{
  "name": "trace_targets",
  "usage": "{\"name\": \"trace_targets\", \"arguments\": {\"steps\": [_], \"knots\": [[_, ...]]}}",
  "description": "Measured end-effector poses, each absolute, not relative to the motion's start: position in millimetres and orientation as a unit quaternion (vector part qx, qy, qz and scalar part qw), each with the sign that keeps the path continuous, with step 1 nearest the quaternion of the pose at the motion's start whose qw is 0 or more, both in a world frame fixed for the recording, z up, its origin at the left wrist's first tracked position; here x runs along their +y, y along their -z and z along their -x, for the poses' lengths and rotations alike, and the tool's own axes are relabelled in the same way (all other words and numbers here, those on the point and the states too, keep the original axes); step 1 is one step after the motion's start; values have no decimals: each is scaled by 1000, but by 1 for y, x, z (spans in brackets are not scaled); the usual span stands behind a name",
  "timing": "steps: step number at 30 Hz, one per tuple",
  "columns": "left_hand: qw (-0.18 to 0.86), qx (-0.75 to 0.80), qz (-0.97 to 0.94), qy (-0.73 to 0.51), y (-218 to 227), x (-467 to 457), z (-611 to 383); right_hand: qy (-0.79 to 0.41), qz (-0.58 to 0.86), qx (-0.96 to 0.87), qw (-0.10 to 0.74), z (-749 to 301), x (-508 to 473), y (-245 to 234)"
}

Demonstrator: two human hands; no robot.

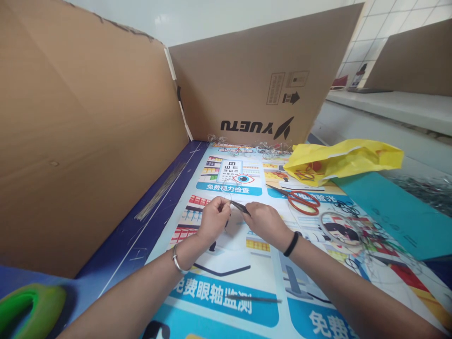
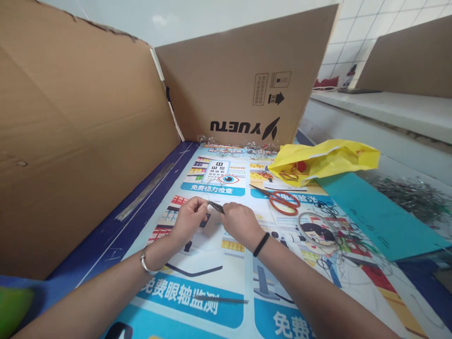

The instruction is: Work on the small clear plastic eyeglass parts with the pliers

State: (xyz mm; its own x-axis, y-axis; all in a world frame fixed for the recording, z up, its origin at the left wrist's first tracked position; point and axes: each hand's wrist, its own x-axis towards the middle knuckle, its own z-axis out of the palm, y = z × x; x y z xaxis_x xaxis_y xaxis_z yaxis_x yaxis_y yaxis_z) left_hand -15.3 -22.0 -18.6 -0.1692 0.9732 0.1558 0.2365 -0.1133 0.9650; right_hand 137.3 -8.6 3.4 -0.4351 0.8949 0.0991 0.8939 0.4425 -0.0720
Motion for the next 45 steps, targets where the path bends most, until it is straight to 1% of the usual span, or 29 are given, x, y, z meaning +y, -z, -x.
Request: {"name": "trace_targets", "arguments": {"steps": [8, 16, 24, 27, 30, 33, 37, 40, 45], "knots": [[383, 553, -518, -529, 20, -22, 16, -9, 527, -848, 53, -138, -8, -5], [457, 517, -486, -535, 18, -19, 18, 8, 518, -852, 74, -141, -4, -2], [541, 453, -427, -566, 9, -16, 26, -4, 509, -855, 102, -150, 6, 2], [562, 440, -404, -572, 9, -14, 28, -26, 507, -855, 107, -151, 8, 4], [579, 424, -385, -580, 8, -13, 29, -60, 508, -848, 138, -151, 9, 6], [593, 414, -350, -595, 8, -13, 29, -92, 494, -842, 195, -150, 11, 10], [619, 398, -291, -612, 8, -13, 27, -78, 428, -858, 273, -146, 10, 18], [638, 377, -277, -611, 8, -17, 24, -57, 385, -876, 283, -141, 6, 23], [655, 371, -284, -594, 7, -21, 21, -73, 377, -877, 288, -139, 4, 24]]}}
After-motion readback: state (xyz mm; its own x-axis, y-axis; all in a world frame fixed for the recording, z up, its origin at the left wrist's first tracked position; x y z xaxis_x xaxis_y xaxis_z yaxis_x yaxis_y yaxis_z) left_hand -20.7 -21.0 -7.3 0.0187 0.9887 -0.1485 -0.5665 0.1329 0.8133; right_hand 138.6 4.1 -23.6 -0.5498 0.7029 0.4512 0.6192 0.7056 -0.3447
